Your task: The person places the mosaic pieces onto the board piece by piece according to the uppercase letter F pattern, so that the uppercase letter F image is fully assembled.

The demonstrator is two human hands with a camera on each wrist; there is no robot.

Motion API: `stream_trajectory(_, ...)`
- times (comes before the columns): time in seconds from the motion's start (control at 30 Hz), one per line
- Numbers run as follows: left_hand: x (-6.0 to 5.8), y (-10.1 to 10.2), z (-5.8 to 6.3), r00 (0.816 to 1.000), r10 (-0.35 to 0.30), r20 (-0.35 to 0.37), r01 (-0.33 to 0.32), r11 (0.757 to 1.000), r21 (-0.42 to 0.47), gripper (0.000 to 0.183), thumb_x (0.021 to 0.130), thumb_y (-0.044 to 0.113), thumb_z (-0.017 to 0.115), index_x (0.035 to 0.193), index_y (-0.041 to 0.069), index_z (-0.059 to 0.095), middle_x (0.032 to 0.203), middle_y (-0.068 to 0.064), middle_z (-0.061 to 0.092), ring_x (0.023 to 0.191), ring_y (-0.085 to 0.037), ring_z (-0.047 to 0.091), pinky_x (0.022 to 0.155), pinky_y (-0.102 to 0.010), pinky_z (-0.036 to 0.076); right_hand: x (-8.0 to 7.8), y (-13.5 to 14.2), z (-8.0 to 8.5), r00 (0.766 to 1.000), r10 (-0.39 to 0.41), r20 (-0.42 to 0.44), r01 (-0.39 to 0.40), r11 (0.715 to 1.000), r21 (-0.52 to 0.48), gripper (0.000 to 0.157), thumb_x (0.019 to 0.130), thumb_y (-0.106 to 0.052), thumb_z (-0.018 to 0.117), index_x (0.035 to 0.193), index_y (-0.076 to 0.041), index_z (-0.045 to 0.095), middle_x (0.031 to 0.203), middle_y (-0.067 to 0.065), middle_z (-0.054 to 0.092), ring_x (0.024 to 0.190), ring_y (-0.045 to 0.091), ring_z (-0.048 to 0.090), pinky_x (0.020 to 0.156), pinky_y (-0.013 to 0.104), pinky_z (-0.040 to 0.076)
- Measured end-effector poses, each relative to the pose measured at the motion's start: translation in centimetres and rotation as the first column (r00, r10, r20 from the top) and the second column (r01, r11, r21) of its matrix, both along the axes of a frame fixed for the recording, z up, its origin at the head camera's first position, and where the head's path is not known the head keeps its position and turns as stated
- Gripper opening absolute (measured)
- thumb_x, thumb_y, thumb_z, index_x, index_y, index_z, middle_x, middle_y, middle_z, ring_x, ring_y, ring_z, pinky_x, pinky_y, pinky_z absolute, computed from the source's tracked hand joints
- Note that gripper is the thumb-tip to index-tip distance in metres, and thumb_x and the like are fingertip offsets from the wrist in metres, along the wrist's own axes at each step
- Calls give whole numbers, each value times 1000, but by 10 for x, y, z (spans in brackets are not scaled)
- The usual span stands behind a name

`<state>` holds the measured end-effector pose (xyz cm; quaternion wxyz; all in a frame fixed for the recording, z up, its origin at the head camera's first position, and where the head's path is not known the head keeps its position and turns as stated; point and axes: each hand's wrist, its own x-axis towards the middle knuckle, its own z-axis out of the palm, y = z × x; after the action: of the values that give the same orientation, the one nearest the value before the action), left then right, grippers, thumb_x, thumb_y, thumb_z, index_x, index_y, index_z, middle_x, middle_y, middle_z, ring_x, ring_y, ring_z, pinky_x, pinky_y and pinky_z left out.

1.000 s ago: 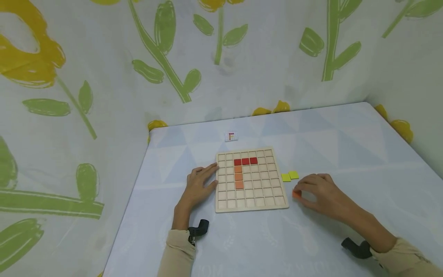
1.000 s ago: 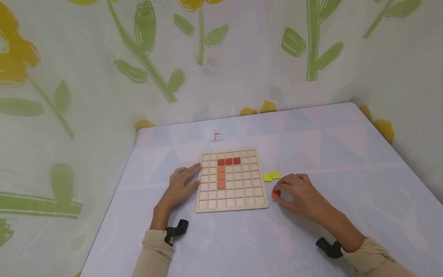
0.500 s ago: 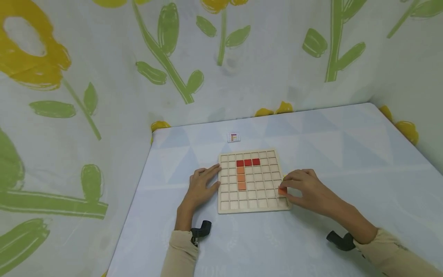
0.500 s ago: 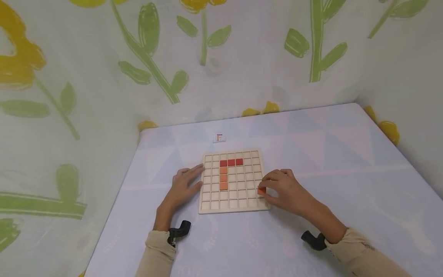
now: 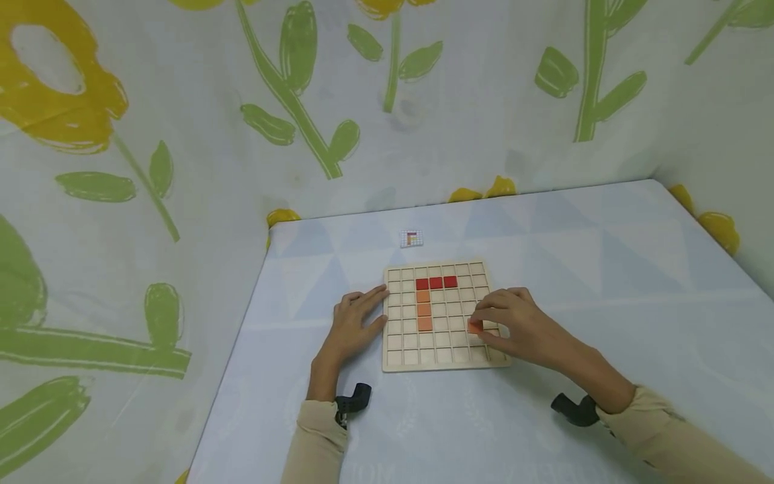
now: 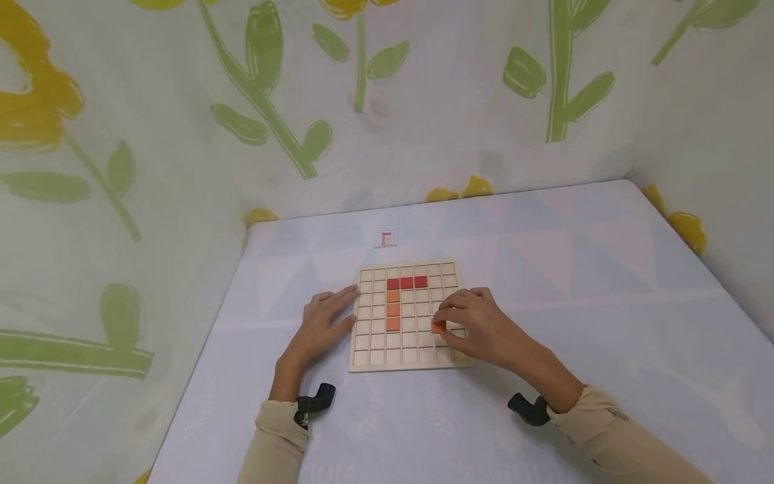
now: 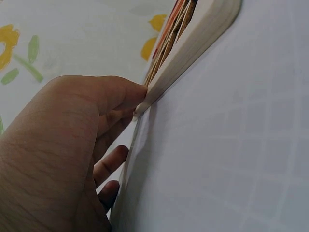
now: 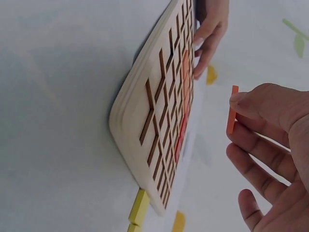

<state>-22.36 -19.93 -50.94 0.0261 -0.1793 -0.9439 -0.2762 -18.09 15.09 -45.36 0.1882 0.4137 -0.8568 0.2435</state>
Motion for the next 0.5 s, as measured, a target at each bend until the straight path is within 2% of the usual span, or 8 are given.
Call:
stream_trajectory(0.3, 1, 2, -1, 1000, 13, 18, -13, 1000, -11, 54, 98, 36, 58, 151, 31, 47, 156, 17, 38, 136, -25, 33, 109, -49, 23, -6, -14, 10, 999, 31, 19, -31, 999, 14, 25, 71, -12, 90, 93, -15, 77, 98, -5, 68, 100, 18, 61, 89, 45, 39)
stream_trajectory(0.5, 0, 2, -1, 1000, 17, -4, -17, 1000, -8, 54, 98, 35, 59, 150, 30, 48, 155, 17, 39, 136, -26, 34, 109, -50, 23, -10, -25, 16, 999, 43, 33, -44, 999, 30, 22, 75, -12, 87, 94, -15, 77, 100, -6, 68, 102, 17, 60, 90, 44, 39)
